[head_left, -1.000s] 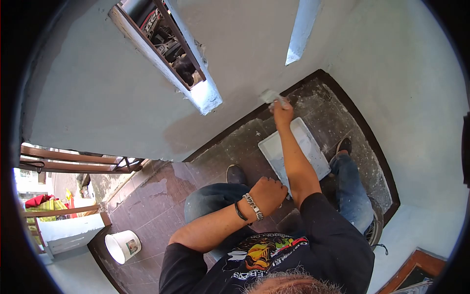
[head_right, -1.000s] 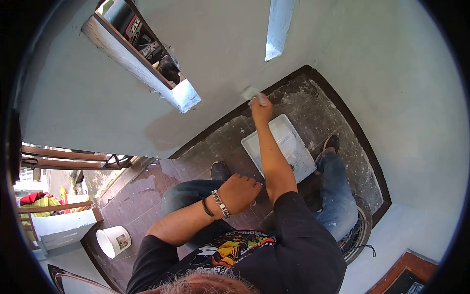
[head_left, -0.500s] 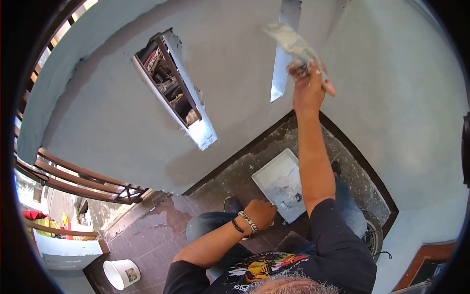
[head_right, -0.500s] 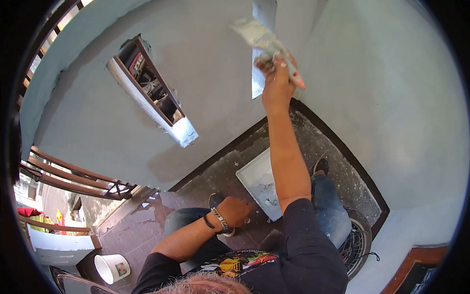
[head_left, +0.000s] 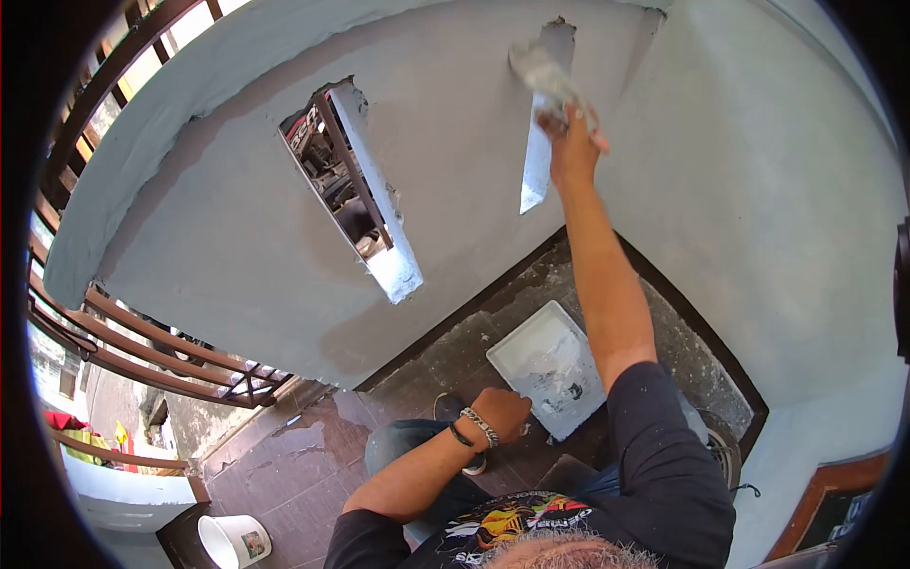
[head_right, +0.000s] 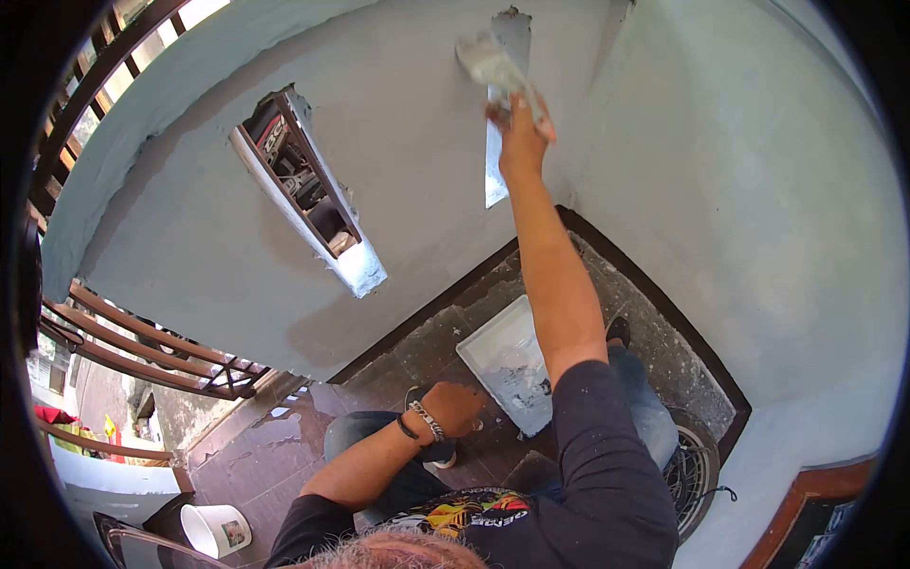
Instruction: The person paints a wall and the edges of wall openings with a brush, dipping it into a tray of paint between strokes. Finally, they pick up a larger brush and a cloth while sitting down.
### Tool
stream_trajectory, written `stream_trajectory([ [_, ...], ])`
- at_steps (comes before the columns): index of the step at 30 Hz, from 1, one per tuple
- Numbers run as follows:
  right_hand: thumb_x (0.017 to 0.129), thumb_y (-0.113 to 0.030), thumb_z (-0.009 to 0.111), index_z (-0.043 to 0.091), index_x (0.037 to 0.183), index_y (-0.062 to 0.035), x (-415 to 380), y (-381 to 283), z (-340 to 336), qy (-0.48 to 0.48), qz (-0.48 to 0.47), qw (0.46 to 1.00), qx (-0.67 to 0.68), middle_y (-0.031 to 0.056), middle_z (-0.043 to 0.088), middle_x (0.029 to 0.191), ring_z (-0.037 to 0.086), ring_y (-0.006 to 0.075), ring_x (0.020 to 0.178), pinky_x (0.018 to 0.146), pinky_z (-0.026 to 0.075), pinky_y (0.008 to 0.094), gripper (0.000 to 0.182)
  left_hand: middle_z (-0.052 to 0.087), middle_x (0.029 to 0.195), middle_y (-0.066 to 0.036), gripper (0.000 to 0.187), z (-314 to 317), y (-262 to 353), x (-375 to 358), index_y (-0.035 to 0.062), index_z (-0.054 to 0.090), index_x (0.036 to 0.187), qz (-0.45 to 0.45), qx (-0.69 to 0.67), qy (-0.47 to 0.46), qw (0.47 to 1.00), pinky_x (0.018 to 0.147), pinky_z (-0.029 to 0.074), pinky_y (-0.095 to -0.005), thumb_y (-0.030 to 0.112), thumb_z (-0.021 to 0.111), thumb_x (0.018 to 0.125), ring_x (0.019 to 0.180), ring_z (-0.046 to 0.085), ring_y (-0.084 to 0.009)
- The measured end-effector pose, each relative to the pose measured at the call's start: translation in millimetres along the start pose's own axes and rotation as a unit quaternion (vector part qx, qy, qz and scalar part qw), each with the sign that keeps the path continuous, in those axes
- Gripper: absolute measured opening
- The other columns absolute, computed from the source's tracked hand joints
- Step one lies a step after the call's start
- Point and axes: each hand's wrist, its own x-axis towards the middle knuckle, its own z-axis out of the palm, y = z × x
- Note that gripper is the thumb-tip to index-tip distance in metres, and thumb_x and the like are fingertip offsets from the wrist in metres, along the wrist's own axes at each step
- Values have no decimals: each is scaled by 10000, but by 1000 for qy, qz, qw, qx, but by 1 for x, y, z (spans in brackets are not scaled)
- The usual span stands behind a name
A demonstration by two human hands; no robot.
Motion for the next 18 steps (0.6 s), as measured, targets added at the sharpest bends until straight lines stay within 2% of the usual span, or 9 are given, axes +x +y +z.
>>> stream_trajectory([
  [3, 926, -148, 585, 554, 1098, 5, -3, 3, -46, -33, 29, 999, -18, 105, 648, 896, 653, 200, 776, 722, 573, 362, 232, 693, 951, -136, 378, 0, 1, -2, 57, 631, 1036, 11, 4, 20, 1000, 766, 541, -433, 327, 734, 792, 904, 682, -330],
  [7, 935, -169, 580, 582, 1055, -14, 10, -38, 9, -74, -30, 993, 91, 91, 651, 856, 647, 198, 808, 760, 558, 380, 196, 694, 940, -134, 386, -2, 3, -2, 50, 628, 1025, 6, 7, 7, 1000, 766, 542, -432, 332, 737, 785, 899, 684, -327],
  [11, 944, -175, 585, 580, 1084, -26, 15, -24, 23, -146, 5, 984, 99, 89, 659, 942, 656, 212, 828, 804, 552, 397, 204, 694, 942, -136, 374, 3, 2, 0, 50, 633, 1003, 6, 5, 26, 1000, 763, 542, -428, 333, 739, 782, 898, 685, -324],
  [13, 948, -200, 589, 563, 1152, -39, -7, 7, 4, -149, 18, 985, 82, 99, 665, 1016, 669, 238, 858, 830, 545, 398, 261, 694, 944, -136, 370, 3, 1, 0, 50, 636, 995, 5, 6, 27, 1000, 764, 542, -426, 336, 739, 783, 899, 685, -323],
  [15, 945, -202, 614, 560, 1180, -32, -43, 40, -35, -106, 47, 991, 63, 95, 648, 1062, 657, 237, 896, 828, 546, 408, 295, 693, 947, -137, 368, 0, 4, -2, 49, 638, 989, 5, 6, 19, 1000, 766, 542, -426, 340, 739, 787, 901, 685, -323],
  [18, 928, -193, 654, 536, 1239, -5, -114, 85, -120, -24, 116, 993, -6, 129, 612, 1135, 649, 198, 906, 808, 564, 386, 381, 693, 955, -140, 375, -3, 3, 0, 47, 640, 1002, 6, 4, 11, 1000, 766, 542, -427, 340, 738, 791, 906, 685, -320],
])
